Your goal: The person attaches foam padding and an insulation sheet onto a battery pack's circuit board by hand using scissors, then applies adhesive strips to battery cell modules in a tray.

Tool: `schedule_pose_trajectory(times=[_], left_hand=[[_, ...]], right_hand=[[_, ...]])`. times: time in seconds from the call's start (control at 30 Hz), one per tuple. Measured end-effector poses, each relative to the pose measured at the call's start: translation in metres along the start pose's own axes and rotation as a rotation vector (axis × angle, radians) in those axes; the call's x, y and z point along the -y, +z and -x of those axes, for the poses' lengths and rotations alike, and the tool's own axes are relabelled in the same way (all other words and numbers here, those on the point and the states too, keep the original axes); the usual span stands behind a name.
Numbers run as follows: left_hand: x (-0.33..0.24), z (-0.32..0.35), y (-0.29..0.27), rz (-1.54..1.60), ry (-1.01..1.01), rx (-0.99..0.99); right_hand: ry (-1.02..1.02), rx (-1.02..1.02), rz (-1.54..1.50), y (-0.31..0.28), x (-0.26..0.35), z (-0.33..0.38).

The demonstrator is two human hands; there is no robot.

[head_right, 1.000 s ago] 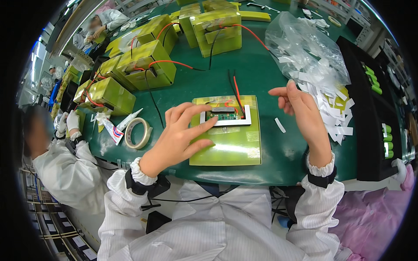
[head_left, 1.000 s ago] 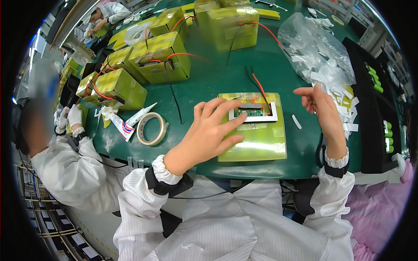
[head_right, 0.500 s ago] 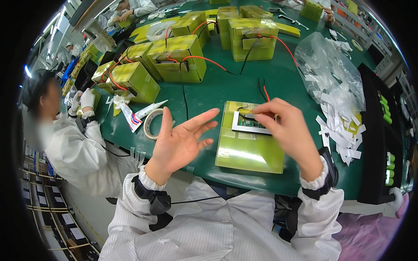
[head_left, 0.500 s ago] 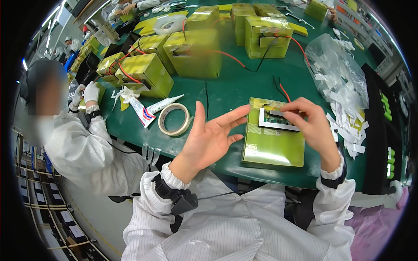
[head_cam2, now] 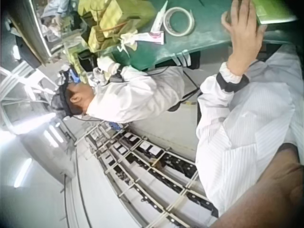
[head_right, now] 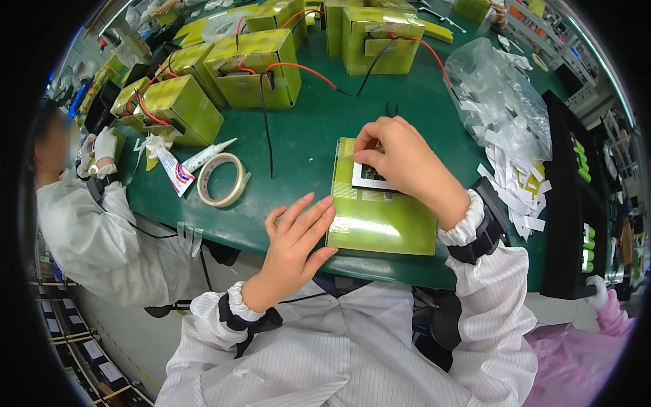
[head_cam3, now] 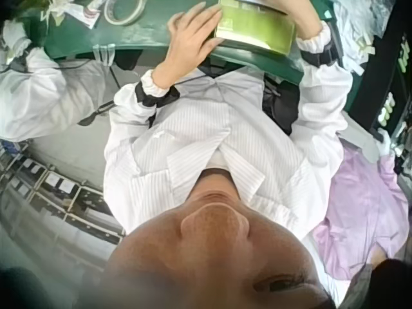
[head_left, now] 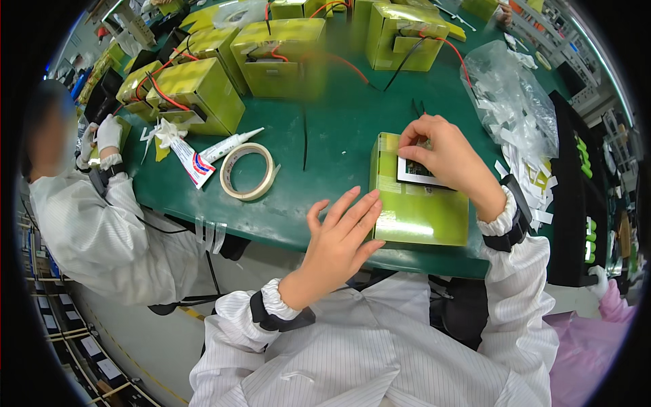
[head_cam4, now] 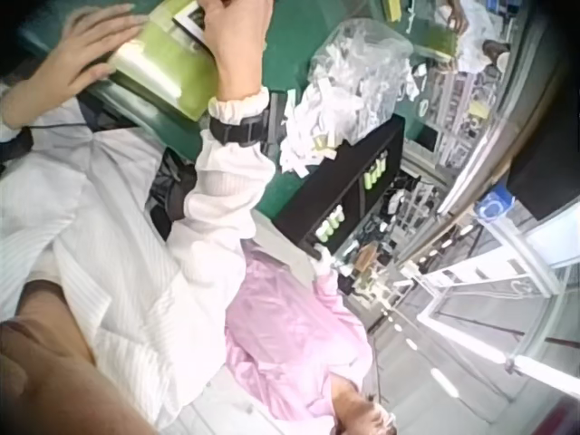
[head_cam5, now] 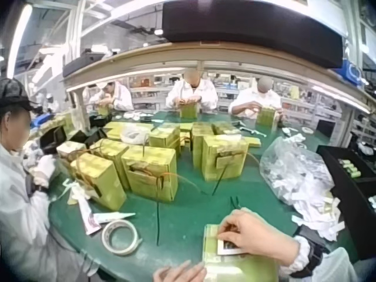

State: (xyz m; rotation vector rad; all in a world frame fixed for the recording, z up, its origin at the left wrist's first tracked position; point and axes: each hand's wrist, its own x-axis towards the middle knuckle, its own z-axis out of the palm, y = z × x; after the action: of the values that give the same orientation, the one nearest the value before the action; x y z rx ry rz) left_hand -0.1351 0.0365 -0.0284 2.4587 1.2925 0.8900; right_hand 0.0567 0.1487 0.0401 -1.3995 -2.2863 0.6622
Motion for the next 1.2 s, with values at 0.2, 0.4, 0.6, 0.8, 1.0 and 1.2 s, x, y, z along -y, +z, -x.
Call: schedule_pose_trajectory(times=[0.2,0.4,0.6,0.8,1.0,1.2], left_hand=[[0.003,0.005,0.009,-0.031,0.018,-0.109],[0.008,0.006,0.021,-0.038,0.039,-0.17],[0.012,0.01,0.026,-0.058,0.034,-0.204],[0.013,0.009,0.026,-0.024,0.044,-0.192],[0.015,0.01,0.029,-0.039,0.038,-0.204],[0.012,0.01,0.029,-0.019,0.032,-0.206]], right_hand=[[0.013,0.157,-0.064,-0.006,0.004,-0.013],[-0.245,0.258,-0.027,-0.011,-0.013,-0.021],[-0.39,0.114,0.058,-0.023,0.0,0.015],[-0.213,-0.313,-0.212,-0.052,-0.009,0.041],[-0.341,-0.053,0.087,-0.001,-0.002,0.007],[-0.189,-0.061,0.055,-0.001,0.005,0.009]])
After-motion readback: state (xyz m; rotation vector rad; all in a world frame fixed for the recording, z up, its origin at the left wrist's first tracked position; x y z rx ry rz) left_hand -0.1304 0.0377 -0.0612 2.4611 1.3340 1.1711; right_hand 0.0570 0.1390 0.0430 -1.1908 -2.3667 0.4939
